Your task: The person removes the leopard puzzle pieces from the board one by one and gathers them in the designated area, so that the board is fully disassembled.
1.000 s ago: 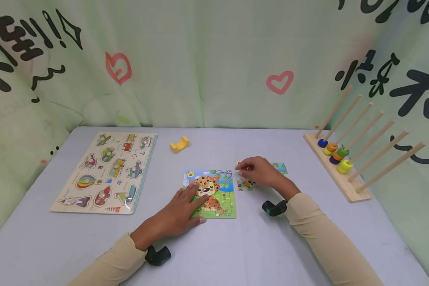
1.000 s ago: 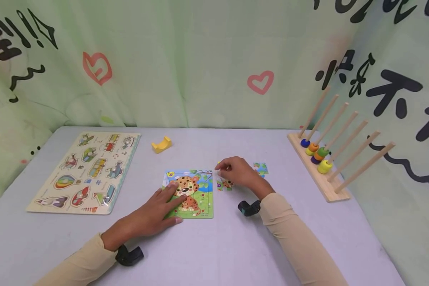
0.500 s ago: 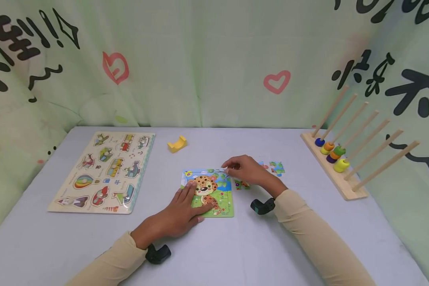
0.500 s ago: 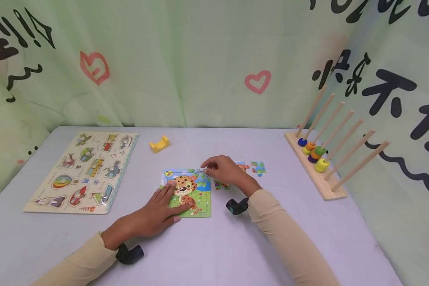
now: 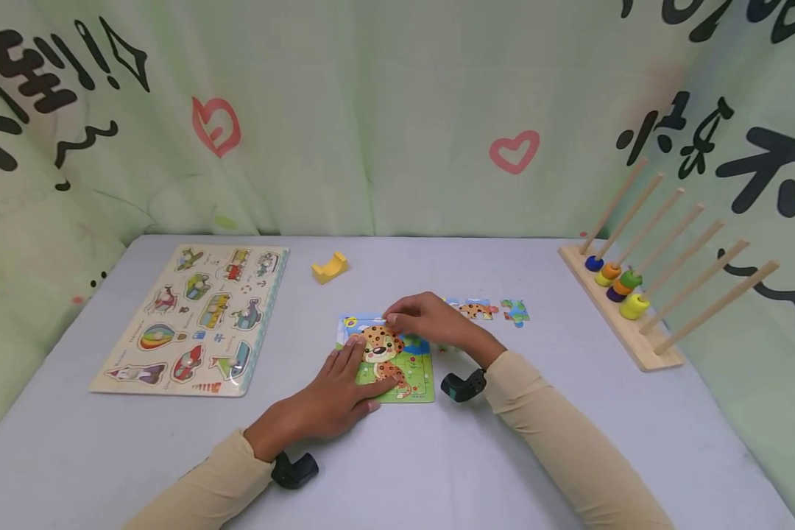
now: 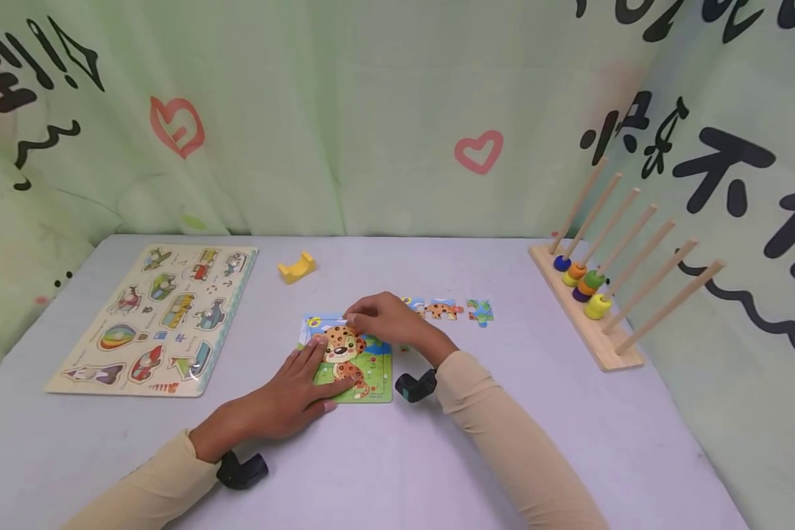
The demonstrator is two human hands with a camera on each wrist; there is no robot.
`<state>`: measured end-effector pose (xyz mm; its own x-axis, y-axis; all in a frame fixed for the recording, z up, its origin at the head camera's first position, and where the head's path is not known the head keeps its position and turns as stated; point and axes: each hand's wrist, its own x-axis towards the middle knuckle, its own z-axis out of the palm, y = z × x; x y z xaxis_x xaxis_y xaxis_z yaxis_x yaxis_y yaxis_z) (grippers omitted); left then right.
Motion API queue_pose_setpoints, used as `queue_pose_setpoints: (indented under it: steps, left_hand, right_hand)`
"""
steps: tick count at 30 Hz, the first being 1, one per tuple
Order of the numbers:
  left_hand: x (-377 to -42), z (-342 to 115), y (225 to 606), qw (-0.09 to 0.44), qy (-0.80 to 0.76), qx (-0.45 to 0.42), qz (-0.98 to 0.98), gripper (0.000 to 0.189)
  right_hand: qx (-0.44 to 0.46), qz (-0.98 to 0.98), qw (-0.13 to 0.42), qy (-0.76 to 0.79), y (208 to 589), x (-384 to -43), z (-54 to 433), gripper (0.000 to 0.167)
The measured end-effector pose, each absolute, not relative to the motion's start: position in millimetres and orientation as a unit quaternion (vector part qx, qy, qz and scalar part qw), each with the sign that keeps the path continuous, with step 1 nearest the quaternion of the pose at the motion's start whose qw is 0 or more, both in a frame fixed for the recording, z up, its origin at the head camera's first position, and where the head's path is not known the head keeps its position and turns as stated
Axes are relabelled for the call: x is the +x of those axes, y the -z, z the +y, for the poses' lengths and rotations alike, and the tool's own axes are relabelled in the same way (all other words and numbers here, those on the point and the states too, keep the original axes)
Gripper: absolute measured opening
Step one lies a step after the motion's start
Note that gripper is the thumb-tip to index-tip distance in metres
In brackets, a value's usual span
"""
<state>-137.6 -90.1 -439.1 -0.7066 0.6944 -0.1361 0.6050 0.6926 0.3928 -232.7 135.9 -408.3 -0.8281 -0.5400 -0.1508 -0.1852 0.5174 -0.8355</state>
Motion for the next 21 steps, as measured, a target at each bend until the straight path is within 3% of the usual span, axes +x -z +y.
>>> queue_pose_setpoints:
  steps: [10,21]
  left_hand:
    - [-138.5,-90.5,440.2,0.133,-0.162,0.358,0.91,0.044]
    - [-137.9,-90.9,438.7,0.136,-0.168,0.362,0.907,0.044]
  right_hand:
    - [-0.215,0.824,0.235,0.468,410.8,-231.9,125.9,0.028]
    - [-0.223,0.845,0.202,0.442,419.8,-234.5,114.9,0.023]
